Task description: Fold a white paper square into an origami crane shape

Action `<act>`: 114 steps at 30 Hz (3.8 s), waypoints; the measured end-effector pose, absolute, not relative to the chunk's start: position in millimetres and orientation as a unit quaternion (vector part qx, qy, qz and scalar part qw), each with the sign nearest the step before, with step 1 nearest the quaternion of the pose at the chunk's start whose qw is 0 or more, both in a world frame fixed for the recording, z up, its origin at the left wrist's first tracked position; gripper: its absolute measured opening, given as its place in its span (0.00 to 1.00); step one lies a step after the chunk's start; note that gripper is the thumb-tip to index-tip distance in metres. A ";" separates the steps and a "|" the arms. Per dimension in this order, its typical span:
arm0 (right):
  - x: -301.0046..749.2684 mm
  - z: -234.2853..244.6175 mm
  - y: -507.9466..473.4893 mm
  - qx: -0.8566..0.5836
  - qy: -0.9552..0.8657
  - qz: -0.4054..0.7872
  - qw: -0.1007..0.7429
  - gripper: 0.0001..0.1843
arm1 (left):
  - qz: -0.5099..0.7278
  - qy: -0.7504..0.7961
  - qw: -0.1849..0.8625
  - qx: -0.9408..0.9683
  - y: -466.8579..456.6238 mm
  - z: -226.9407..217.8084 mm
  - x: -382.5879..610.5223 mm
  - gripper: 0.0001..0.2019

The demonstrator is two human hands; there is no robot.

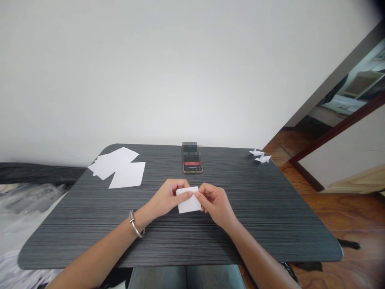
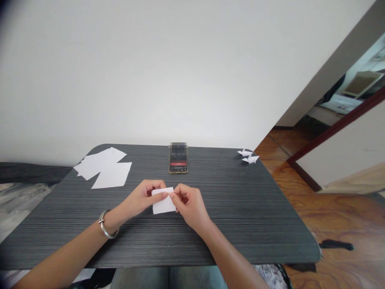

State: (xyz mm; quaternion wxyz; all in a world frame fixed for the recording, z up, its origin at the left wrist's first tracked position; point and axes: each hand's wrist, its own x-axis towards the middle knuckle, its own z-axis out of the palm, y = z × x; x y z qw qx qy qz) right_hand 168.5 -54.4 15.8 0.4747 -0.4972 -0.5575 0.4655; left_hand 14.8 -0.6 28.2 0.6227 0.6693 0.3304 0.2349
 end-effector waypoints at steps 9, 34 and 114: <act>169.8 13.2 -53.9 -0.497 -0.583 0.438 0.470 0.14 | 0.228 0.351 0.574 0.703 -1.4 34.7 13.9 0.14; 174.8 14.3 -52.4 -0.498 -0.551 0.438 0.507 0.14 | 0.259 0.315 0.617 0.673 20.5 47.7 -5.4 0.11; 167.7 8.1 -51.8 -0.461 -0.532 0.395 0.590 0.10 | 0.400 0.305 0.435 0.747 -3.2 32.9 14.6 0.09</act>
